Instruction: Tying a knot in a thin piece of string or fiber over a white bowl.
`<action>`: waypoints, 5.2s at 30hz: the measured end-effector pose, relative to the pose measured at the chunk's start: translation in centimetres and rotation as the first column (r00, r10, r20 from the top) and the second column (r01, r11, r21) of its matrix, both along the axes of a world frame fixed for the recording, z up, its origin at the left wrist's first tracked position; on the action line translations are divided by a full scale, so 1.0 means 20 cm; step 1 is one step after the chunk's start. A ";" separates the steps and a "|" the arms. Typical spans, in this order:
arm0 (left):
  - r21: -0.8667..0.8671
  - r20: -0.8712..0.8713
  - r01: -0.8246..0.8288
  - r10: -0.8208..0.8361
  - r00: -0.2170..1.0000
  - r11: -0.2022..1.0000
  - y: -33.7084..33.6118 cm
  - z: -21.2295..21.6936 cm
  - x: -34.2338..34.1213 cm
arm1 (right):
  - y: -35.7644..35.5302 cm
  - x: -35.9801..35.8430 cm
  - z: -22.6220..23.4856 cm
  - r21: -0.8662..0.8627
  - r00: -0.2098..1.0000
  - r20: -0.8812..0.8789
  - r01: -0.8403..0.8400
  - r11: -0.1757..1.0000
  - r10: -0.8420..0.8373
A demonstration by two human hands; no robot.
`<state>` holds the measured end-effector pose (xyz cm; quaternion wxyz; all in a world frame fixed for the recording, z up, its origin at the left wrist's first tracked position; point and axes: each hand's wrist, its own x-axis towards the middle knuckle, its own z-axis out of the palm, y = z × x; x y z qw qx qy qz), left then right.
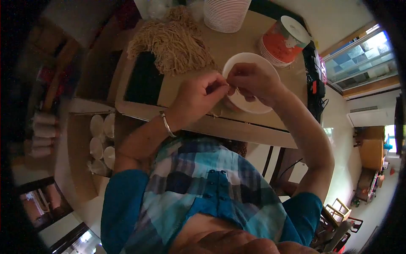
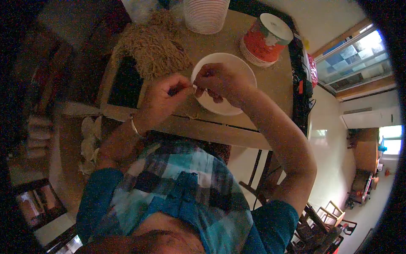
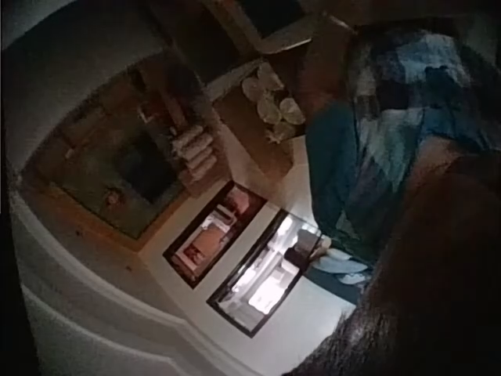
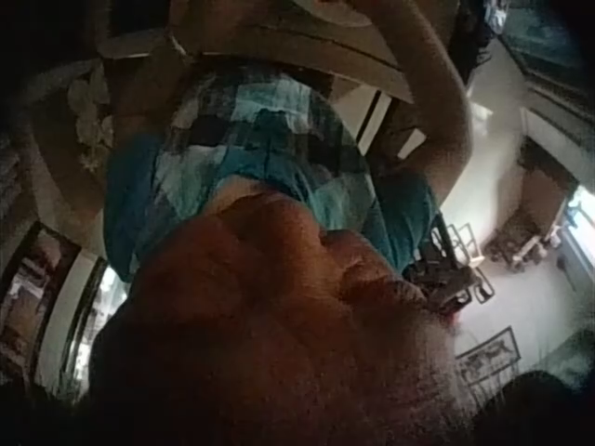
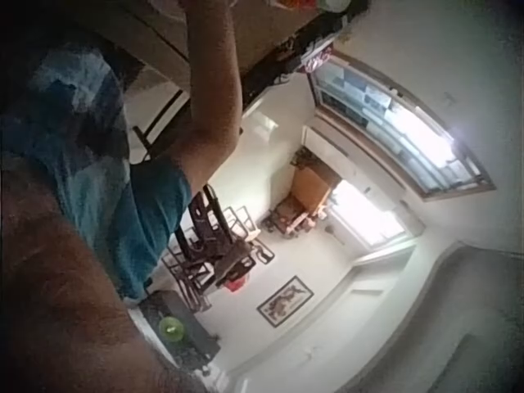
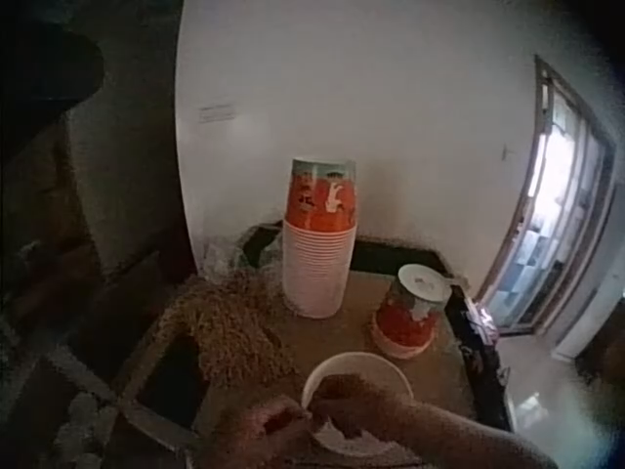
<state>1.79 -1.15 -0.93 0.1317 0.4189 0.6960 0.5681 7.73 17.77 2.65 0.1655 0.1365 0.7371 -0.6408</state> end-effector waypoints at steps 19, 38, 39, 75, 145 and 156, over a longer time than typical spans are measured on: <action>-0.265 -0.500 0.089 -0.216 0.839 0.960 -0.09 0.06 0.38 | 0.01 0.00 -0.03 -0.047 0.996 0.089 0.007 0.999 -0.003; 0.000 0.306 0.069 -0.066 0.950 0.998 0.02 -0.13 -0.06 | 0.03 0.02 0.00 -0.113 0.999 0.050 0.008 0.994 -0.003; 0.022 0.194 0.063 -0.066 0.979 0.998 0.03 -0.15 -0.07 | 0.03 0.02 0.00 -0.137 0.999 0.053 0.019 0.990 -0.011; 0.074 0.349 0.022 -0.046 0.936 0.997 0.07 -0.19 -0.07 | 0.06 0.10 -0.10 -0.331 0.985 0.113 0.160 0.930 -0.129; -0.244 -0.129 0.572 -0.610 0.781 0.783 0.24 0.00 -0.47 | -0.16 0.03 0.06 0.983 0.690 0.178 -0.163 -0.089 0.701; 0.090 -0.377 0.314 -0.260 0.889 0.945 0.14 -0.12 -0.35 | -0.06 -0.01 -0.04 0.905 0.768 -0.080 -0.212 0.370 0.635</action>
